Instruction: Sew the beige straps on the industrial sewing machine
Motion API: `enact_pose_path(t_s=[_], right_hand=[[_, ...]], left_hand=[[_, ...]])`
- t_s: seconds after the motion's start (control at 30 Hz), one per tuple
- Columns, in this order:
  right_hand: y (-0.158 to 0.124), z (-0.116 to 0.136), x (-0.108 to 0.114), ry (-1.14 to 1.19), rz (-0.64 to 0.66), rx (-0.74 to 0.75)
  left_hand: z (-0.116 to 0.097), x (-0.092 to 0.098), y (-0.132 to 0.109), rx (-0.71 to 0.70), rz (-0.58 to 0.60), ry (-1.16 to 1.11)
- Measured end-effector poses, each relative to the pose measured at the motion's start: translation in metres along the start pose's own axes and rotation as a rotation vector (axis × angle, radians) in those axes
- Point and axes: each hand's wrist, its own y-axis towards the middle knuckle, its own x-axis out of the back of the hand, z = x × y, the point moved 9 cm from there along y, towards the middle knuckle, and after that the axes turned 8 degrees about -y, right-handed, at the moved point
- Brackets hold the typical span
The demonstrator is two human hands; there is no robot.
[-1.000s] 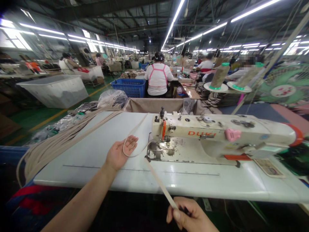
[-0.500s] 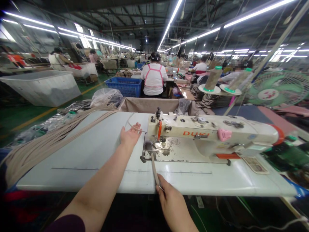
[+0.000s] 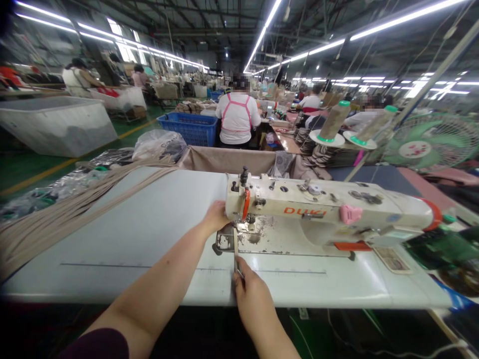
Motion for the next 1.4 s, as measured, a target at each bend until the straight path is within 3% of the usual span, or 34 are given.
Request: enact_pose_path(t_s=[0.43,0.93,1.17,1.4], right_hand=[[0.004,0.0,0.001,0.064,-0.053,-0.026],[0.011,-0.001,0.0,0.025,-0.089,-0.016],[0.004,-0.004,0.026,-0.141,-0.251,-0.003],[-0.004,0.003,0.038,0.071,-0.372,0.12]], left_hand=[[0.007,0.008,-0.008,0.038,-0.243,-0.332],[0.021,0.009,-0.007,0.142,-0.267,-0.615],[0.027,0.02,-0.007,0.201,-0.343,-0.851],[0.023,0.022,-0.032,0.229,-0.418,-1.117]])
